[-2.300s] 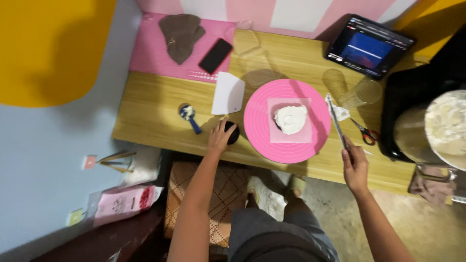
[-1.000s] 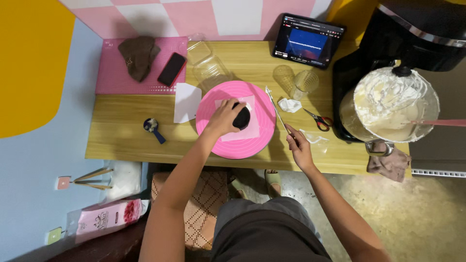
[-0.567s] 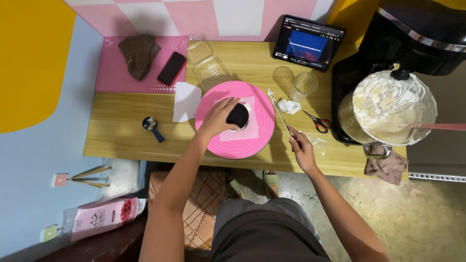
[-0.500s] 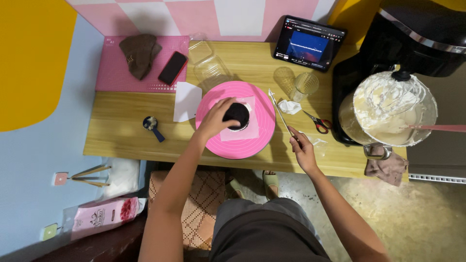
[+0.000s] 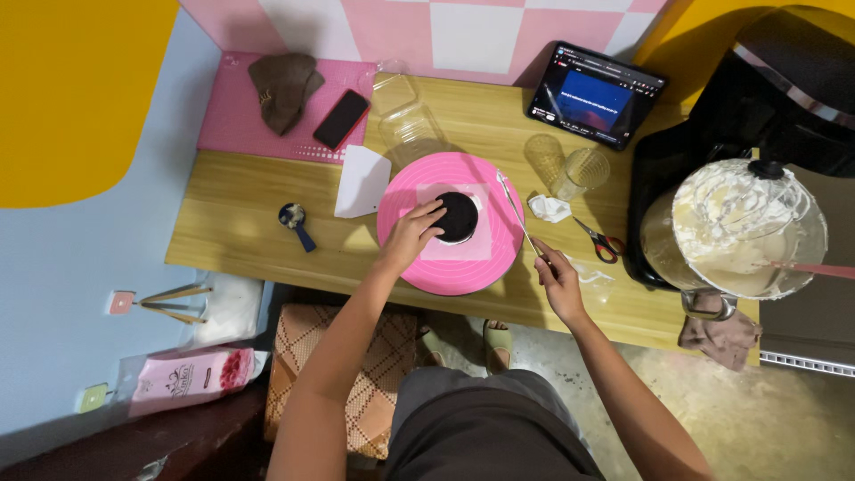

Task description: The person places cake layers on a rotating stand, applies frosting from a bowl using an offset spatula, and smooths the frosting around the sides and top of the cake.

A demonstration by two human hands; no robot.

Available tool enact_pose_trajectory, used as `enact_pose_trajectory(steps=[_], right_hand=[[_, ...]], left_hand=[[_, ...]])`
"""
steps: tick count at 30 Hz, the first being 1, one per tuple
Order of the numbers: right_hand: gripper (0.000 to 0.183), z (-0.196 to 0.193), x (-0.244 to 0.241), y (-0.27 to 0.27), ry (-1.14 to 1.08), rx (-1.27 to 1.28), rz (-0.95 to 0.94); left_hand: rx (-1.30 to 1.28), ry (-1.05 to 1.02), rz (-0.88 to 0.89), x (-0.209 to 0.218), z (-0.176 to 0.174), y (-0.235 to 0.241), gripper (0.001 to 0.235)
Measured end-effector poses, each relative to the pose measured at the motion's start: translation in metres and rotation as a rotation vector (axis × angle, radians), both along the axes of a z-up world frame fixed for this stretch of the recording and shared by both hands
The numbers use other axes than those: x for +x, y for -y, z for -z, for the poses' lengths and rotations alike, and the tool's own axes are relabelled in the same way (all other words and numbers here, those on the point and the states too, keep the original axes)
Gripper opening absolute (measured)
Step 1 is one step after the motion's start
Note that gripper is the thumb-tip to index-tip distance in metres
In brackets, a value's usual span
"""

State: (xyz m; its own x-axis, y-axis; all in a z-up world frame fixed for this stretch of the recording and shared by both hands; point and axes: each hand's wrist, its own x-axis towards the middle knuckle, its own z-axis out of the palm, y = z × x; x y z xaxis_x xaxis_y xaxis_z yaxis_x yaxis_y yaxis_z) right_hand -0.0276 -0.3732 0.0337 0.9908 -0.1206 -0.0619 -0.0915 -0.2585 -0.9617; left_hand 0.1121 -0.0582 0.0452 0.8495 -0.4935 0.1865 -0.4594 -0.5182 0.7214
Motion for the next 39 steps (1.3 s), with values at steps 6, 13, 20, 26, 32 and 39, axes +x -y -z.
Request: enact_pose_trajectory(steps=[6,13,20,26,32,39], right_hand=[[0.044,-0.004,0.003,-0.008,-0.014,-0.009,-0.036],[0.044,-0.003,0.004,-0.01,-0.022,0.011,-0.069],[0.044,0.004,0.004,-0.003,-0.032,0.004,-0.075],[0.043,-0.002,0.004,-0.007,-0.043,-0.023,-0.096],[0.045,-0.007,0.006,-0.011,-0.028,-0.014,-0.128],[0.044,-0.003,0.003,-0.004,-0.037,-0.007,-0.117]], left_hand=[[-0.014,-0.034,0.019,0.005,0.004,-0.001,0.043],[-0.167,-0.03,-0.092,-0.002,-0.004,-0.011,0.043],[0.355,0.12,0.024,-0.01,0.011,-0.01,0.056],[0.317,0.065,-0.052,-0.023,0.016,-0.002,0.072],[0.405,0.026,-0.05,-0.02,0.013,-0.001,0.076],[0.353,0.045,0.009,-0.012,0.011,0.002,0.072]])
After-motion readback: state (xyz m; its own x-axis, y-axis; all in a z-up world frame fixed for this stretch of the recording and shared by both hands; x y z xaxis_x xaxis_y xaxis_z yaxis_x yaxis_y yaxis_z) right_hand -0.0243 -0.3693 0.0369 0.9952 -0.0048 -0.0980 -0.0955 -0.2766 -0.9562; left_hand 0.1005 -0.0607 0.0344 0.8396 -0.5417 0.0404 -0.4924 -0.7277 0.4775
